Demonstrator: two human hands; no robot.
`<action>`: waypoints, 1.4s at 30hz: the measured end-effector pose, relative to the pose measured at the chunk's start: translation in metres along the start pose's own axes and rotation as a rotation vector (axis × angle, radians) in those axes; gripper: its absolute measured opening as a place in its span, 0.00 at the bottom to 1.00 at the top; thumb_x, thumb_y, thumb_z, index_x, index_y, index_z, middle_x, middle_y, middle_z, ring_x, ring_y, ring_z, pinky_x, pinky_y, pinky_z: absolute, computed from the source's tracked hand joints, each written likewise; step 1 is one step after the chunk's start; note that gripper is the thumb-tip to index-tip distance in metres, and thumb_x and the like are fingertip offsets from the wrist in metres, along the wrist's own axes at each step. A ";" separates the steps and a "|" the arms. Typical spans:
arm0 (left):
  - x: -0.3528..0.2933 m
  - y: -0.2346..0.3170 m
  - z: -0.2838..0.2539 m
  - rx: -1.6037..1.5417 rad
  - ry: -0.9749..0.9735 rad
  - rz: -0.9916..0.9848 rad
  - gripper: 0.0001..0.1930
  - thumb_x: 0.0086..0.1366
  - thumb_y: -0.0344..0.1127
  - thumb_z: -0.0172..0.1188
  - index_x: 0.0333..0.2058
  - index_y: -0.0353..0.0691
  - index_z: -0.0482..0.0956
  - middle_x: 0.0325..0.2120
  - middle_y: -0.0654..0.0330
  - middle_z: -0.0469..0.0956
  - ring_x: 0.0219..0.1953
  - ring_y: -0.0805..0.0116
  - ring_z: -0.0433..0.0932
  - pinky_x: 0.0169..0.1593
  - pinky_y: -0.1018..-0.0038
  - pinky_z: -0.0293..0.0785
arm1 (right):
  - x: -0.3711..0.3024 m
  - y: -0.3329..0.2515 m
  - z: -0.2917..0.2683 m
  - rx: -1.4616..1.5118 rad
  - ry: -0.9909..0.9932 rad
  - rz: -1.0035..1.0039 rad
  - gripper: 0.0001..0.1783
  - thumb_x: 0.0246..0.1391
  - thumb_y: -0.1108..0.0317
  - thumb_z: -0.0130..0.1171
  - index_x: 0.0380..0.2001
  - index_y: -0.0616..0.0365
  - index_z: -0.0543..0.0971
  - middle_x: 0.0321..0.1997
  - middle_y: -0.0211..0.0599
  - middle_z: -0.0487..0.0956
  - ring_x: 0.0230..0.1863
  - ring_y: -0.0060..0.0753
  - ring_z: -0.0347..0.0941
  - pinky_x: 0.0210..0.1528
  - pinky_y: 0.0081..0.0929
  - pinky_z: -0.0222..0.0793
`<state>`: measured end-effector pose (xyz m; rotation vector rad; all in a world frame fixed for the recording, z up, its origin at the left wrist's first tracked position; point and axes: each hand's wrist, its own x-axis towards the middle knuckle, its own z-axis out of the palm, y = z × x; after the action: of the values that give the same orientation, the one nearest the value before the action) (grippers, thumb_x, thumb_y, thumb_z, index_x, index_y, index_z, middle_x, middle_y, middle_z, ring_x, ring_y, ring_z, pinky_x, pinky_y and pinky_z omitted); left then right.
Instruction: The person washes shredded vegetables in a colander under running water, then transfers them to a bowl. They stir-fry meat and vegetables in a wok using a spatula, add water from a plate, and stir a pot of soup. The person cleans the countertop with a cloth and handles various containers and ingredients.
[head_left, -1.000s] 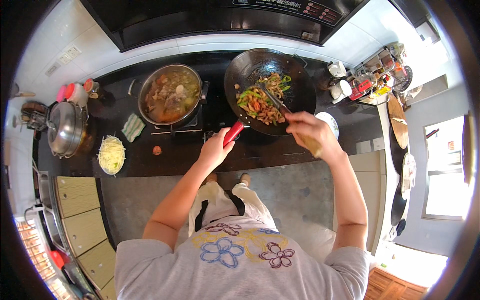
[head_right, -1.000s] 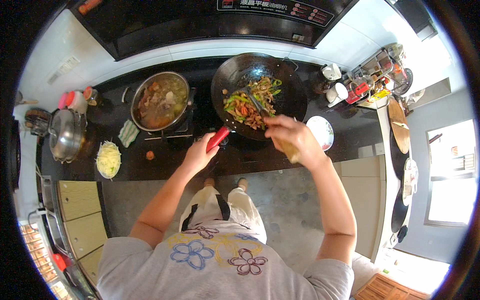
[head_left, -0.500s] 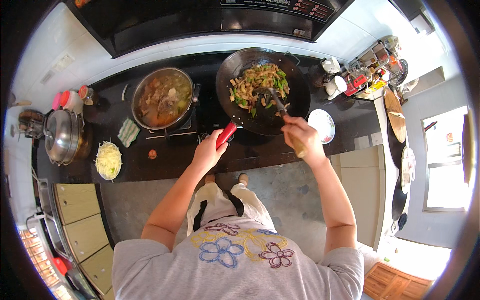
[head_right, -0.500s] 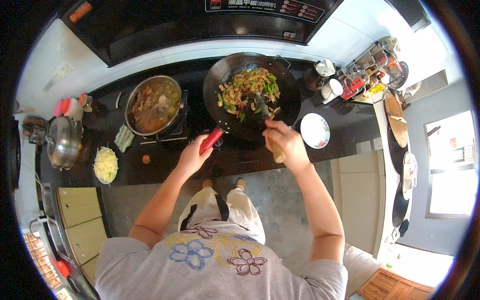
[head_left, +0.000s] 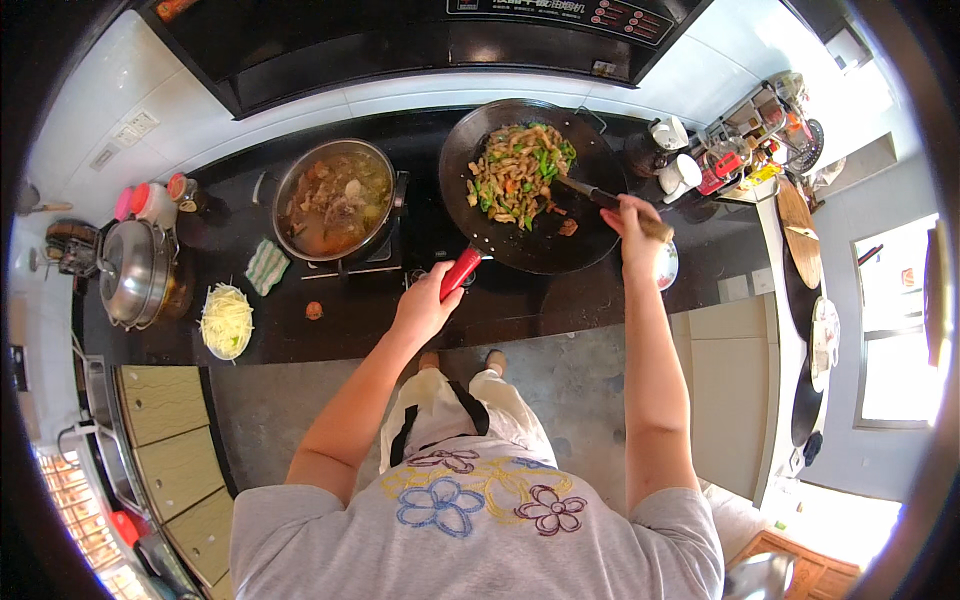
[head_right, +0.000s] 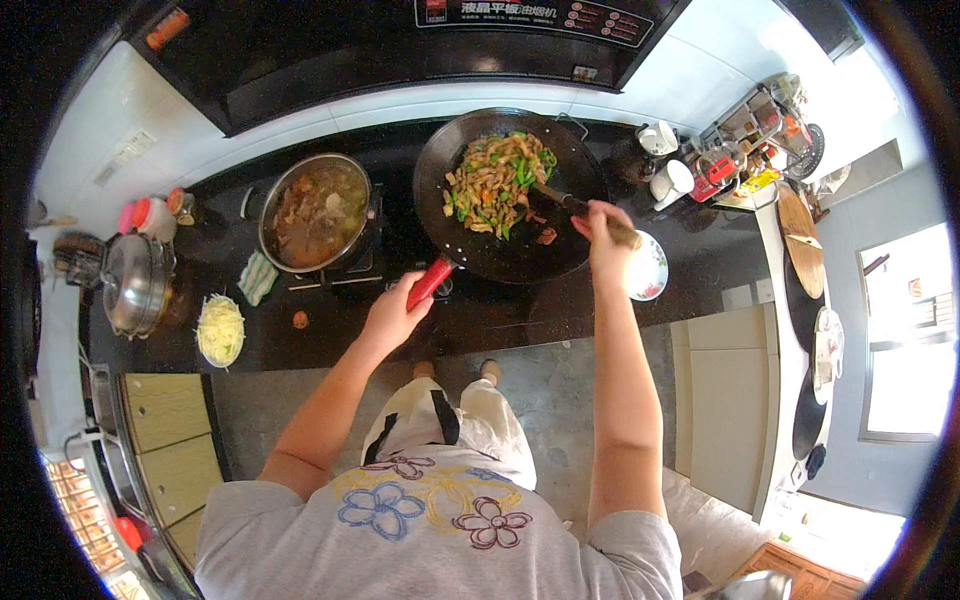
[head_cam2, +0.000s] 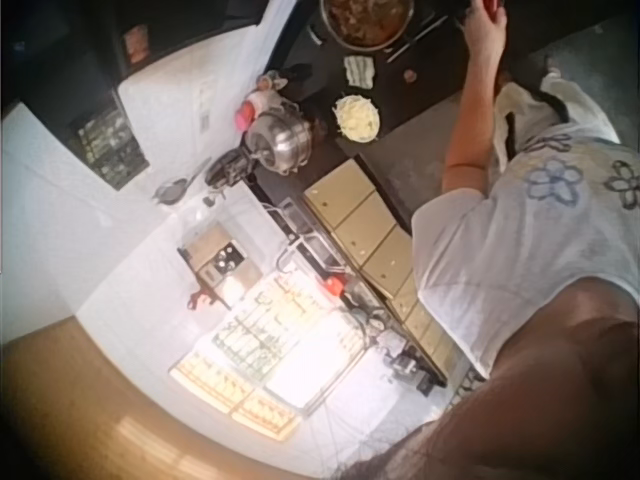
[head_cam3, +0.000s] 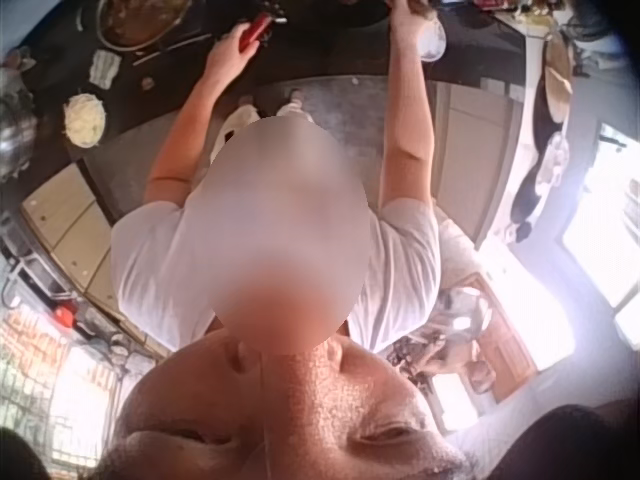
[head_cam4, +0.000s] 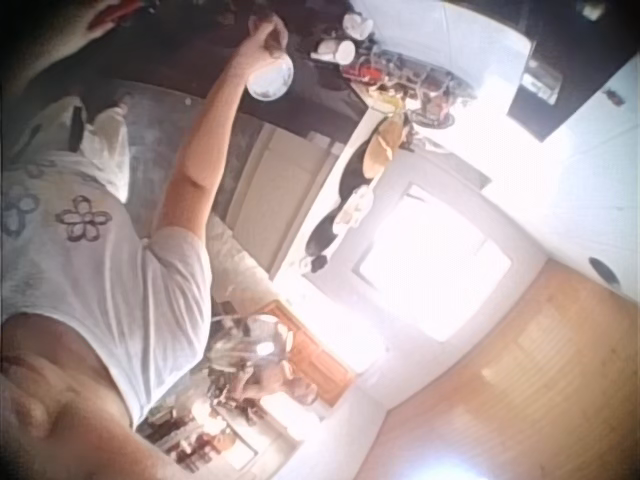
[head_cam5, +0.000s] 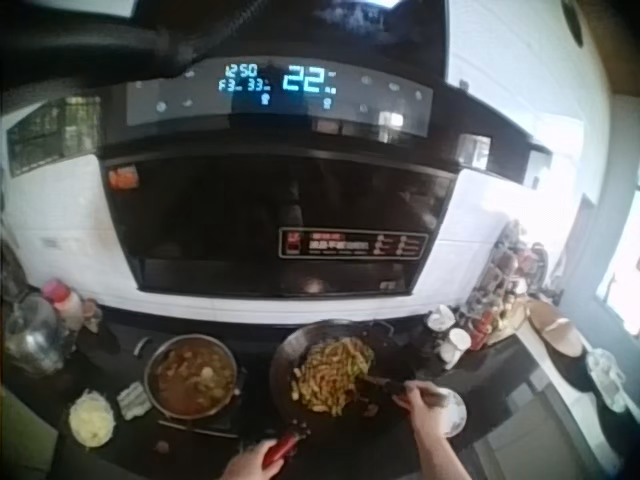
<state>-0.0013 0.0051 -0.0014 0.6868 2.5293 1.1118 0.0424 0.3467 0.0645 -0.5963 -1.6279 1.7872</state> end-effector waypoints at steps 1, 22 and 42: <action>0.000 0.001 0.001 0.004 0.002 0.009 0.24 0.62 0.42 0.60 0.55 0.46 0.67 0.35 0.47 0.79 0.38 0.46 0.79 0.41 0.57 0.74 | -0.012 -0.004 0.003 -0.049 -0.089 -0.083 0.08 0.60 0.73 0.56 0.38 0.68 0.78 0.43 0.45 0.77 0.41 0.36 0.78 0.46 0.33 0.81; -0.002 0.001 -0.003 -0.029 -0.024 -0.029 0.24 0.62 0.44 0.60 0.54 0.46 0.67 0.39 0.47 0.79 0.40 0.45 0.78 0.43 0.58 0.74 | -0.099 -0.060 0.041 -0.873 -0.308 -0.684 0.16 0.38 0.80 0.61 0.35 0.58 0.81 0.48 0.45 0.77 0.40 0.46 0.80 0.40 0.32 0.76; 0.012 -0.004 -0.003 0.013 -0.193 -0.056 0.22 0.66 0.43 0.58 0.55 0.43 0.66 0.40 0.43 0.78 0.39 0.44 0.79 0.41 0.60 0.74 | -0.124 -0.038 0.064 -1.056 -0.520 -0.680 0.05 0.41 0.70 0.58 0.25 0.58 0.75 0.33 0.40 0.72 0.26 0.39 0.77 0.28 0.32 0.75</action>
<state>-0.0141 0.0070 -0.0034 0.6875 2.3797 0.9623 0.0893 0.2144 0.0997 0.0708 -2.6849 0.5030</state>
